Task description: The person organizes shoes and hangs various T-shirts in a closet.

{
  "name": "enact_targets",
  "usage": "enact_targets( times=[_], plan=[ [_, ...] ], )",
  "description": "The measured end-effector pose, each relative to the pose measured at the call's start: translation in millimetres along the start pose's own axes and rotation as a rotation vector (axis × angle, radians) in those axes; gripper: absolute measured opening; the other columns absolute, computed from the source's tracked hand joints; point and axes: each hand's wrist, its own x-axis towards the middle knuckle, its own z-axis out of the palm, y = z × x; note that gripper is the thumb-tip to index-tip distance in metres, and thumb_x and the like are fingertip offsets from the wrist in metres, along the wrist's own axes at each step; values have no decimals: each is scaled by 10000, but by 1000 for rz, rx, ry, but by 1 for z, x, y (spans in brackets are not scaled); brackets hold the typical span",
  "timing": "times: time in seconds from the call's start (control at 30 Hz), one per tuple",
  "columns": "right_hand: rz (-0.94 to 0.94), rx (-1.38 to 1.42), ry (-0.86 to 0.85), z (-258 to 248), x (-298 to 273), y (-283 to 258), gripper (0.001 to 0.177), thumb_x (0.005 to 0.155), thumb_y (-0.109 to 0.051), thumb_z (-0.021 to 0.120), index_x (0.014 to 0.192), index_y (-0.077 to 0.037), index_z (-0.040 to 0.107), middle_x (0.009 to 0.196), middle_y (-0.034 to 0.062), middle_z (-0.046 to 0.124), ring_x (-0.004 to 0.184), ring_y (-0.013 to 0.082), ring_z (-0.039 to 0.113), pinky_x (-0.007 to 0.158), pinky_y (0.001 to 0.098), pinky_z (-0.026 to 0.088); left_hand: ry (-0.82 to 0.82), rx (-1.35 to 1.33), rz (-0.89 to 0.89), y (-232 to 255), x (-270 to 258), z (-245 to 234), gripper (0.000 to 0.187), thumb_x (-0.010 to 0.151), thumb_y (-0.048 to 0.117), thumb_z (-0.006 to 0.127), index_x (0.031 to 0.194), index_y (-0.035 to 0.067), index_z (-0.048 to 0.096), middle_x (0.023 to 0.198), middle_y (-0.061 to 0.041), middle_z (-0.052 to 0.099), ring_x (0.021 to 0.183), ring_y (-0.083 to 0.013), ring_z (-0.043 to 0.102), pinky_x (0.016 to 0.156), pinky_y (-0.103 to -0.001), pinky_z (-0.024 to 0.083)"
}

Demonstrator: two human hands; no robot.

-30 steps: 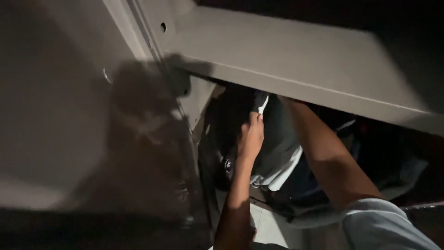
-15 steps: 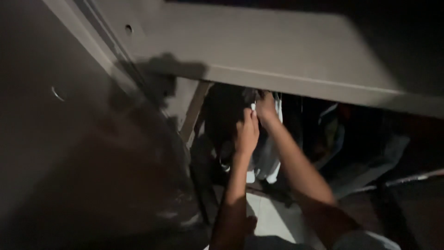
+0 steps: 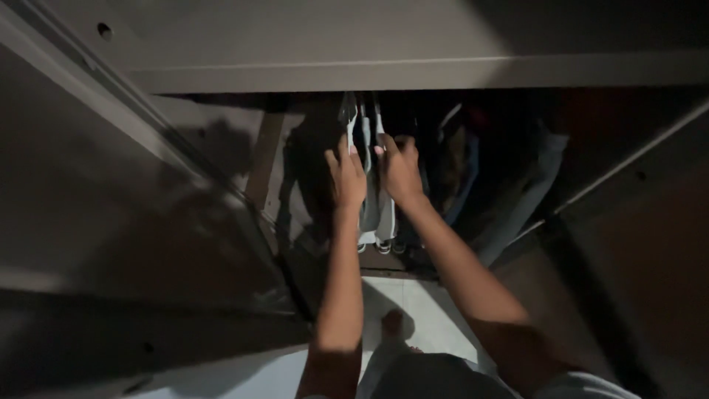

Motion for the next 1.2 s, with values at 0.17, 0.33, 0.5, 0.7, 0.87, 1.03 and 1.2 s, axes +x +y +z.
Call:
enact_targets(
  times=[0.17,0.33,0.5,0.7,0.87,1.03,1.2],
  plan=[
    [143,55,-222,-8,16,8,513,927,-3,527,1423,-102,439,1187,328,635,1100,536,613,910,578,510,-132,40,-49,-22,10,21,483,1088,323,420,1543,163,413,1426,-410,478,1253,-569,525,1015,-553,464],
    [239,61,-188,-27,12,-8,534,897,-17,588,1388,-88,389,1225,309,629,1054,531,629,860,555,531,-331,-17,-277,-5,20,-8,517,1099,376,380,1575,175,388,1428,-312,574,1315,-495,562,1100,-521,472],
    [306,68,-238,-21,7,-8,460,953,-27,546,1399,-100,463,1270,246,652,1023,470,710,858,507,587,-447,-76,-307,-8,28,-22,570,1097,407,335,1590,122,328,1516,-255,499,1372,-460,479,1135,-483,377],
    [35,38,101,-1,-84,-10,554,809,-30,759,1304,-47,511,1129,296,618,1039,512,593,854,532,502,-272,-432,-123,-85,-4,14,612,1057,365,573,1500,9,344,1422,-262,553,1311,-417,558,1087,-442,429],
    [226,230,136,-18,-157,-50,419,894,-82,697,1284,-55,545,1074,190,695,933,343,702,808,404,556,-208,-363,-172,-54,-75,-56,324,1034,205,596,1314,46,561,1160,-163,695,1062,-275,681,927,-378,525],
    [354,460,138,-85,-226,-103,258,968,-117,669,1207,-25,631,1013,103,745,887,148,704,751,295,575,-162,-594,-83,-32,-178,-122,158,1028,132,617,1149,31,612,1046,-68,668,917,-163,643,837,-286,527],
    [328,769,135,-153,-360,-141,169,1043,-107,577,1132,20,645,997,48,683,934,112,649,840,281,555,-780,-752,-163,13,-321,-196,216,919,-4,539,1089,31,668,916,-40,674,798,-106,644,716,-255,522]
  ],
)
